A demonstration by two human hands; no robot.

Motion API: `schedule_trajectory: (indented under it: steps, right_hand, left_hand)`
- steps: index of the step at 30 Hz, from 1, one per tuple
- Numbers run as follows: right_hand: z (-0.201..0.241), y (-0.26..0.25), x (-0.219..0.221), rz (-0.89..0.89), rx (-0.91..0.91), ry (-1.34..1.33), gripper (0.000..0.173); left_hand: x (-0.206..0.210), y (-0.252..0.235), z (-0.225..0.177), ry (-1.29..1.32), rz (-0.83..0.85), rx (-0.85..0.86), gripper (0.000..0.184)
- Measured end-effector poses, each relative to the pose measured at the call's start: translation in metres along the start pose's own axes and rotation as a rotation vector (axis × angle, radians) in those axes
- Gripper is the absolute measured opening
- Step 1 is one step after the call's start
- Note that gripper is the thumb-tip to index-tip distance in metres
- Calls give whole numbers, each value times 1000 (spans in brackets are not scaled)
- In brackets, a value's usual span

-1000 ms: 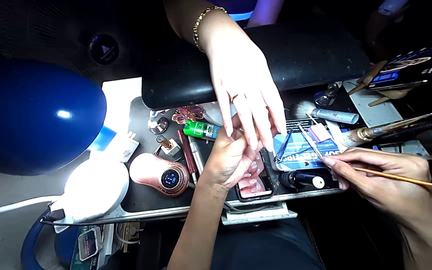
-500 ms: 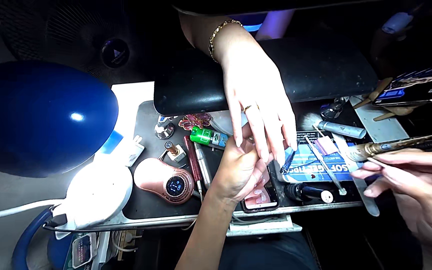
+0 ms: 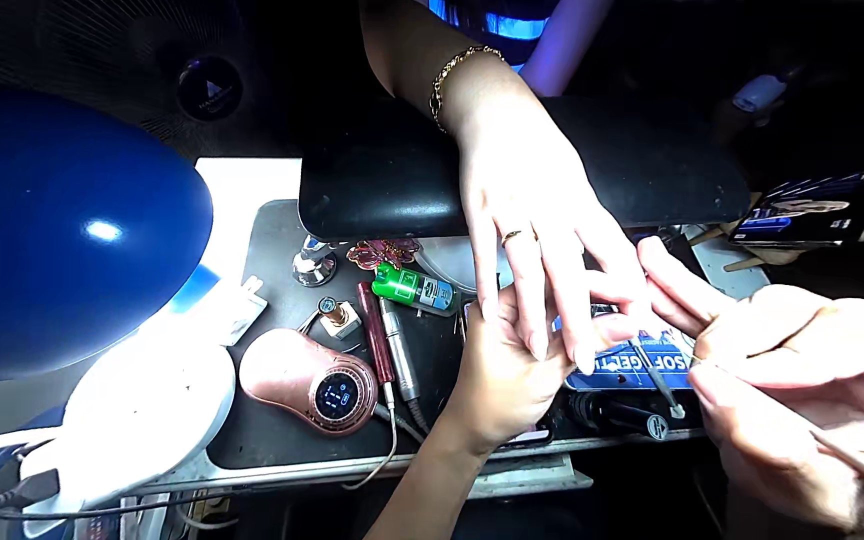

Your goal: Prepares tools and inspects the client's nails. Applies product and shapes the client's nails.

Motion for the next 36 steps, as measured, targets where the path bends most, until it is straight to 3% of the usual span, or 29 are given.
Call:
schedule_trajectory:
  steps: [10,36]
  right_hand:
    - [3,3,5,8,-68,147,9]
    - [2,-1,7,-32,-50,86,11]
  left_hand:
    - [1,1,-7,-76,-2,87,25]
    - [0,3,-9,-63,-15,85,20]
Point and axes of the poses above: each hand's wrist, its own y-axis away from the middle knuckle, its own x-axis out of the palm, z = x × y, the point moved 3 cm from there along -y, towards the middle knuckle, and after that the axes turned 9 degrees about -x, right-handed, at the moved point
